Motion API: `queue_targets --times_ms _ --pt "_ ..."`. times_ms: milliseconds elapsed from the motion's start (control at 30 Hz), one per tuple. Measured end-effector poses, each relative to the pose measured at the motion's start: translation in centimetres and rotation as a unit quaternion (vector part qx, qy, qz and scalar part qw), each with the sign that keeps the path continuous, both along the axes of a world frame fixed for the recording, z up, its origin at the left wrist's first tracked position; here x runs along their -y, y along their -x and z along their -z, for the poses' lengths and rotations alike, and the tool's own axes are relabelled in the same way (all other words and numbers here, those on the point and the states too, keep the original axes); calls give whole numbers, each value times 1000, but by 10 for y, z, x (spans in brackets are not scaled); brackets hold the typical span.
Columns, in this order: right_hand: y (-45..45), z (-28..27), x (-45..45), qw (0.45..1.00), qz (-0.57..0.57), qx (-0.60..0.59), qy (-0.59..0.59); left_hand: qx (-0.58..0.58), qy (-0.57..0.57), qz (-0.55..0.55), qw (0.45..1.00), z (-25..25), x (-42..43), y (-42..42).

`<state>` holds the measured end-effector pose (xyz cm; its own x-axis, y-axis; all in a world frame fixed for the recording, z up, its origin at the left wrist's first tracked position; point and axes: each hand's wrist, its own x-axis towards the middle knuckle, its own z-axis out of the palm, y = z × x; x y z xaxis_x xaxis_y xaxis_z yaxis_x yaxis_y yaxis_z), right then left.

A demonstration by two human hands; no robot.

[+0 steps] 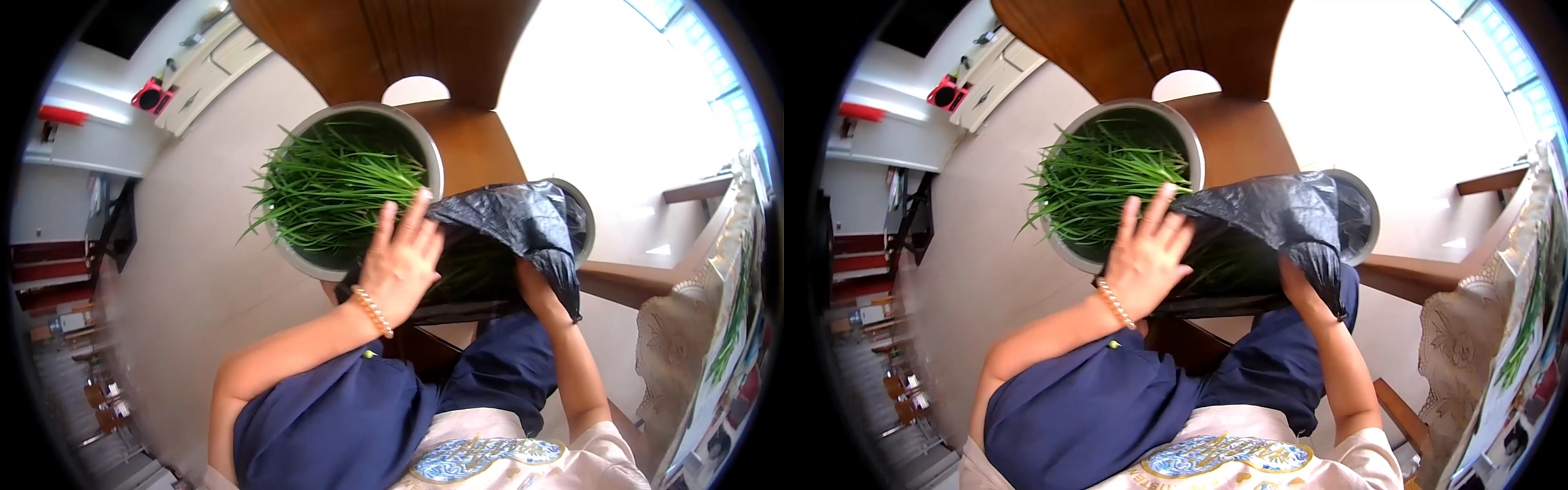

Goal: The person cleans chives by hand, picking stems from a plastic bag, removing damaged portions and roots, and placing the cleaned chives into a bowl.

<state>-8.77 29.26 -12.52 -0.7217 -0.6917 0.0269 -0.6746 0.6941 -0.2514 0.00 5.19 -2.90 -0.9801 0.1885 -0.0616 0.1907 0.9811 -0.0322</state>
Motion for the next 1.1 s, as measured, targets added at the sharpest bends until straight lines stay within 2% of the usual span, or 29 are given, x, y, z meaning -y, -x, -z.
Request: queue_targets --times_ms 67,100,133,267,367,400,433,533,667,800,867,933,967,1000,1033,1067,1100 --pt "-2 -18 -2 995 33 93 8 -34 -27 -33 999 -4 6 2" --pt "-5 -16 -4 998 16 0 54 -32 -50 -36 998 -6 6 1" --pt "-4 -15 -5 998 20 -3 52 -25 -65 -31 997 -7 5 0" --pt "8 -14 0 997 56 54 -5 -33 -101 26 994 -5 -1 -3" --pt "8 -14 -2 997 47 61 -22 -83 -126 106 983 -2 -6 -4" --pt "10 -14 0 992 78 98 -35 -98 -140 126 977 -4 -8 -3" --pt "12 -14 1 984 108 135 -48 -111 -159 128 973 -3 -9 -3" --pt "17 -1 -5 985 91 139 -42 -104 -204 128 965 2 -11 -6" --pt "17 15 -7 993 81 80 -15 -40 -263 159 951 10 -15 -13" --pt "15 13 -5 997 63 1 34 5 -253 191 948 15 -20 -17" --pt "11 3 0 996 67 -15 53 2 -261 191 946 15 -20 -17" --pt "1 -23 7 1000 22 -20 -1 18 -286 148 947 12 -21 -15" --pt "-7 -32 11 989 81 120 10 18 -287 149 946 12 -21 -15" --pt "-10 -45 17 989 82 120 10 33 -326 104 939 13 -22 -15" --pt "-14 -58 23 991 65 92 67 49 -364 60 928 13 -22 -15" --pt "-17 -65 28 989 48 64 124 49 -364 62 928 14 -22 -14" --pt "-22 -63 30 983 49 58 167 116 -423 -2 899 14 -23 -13"
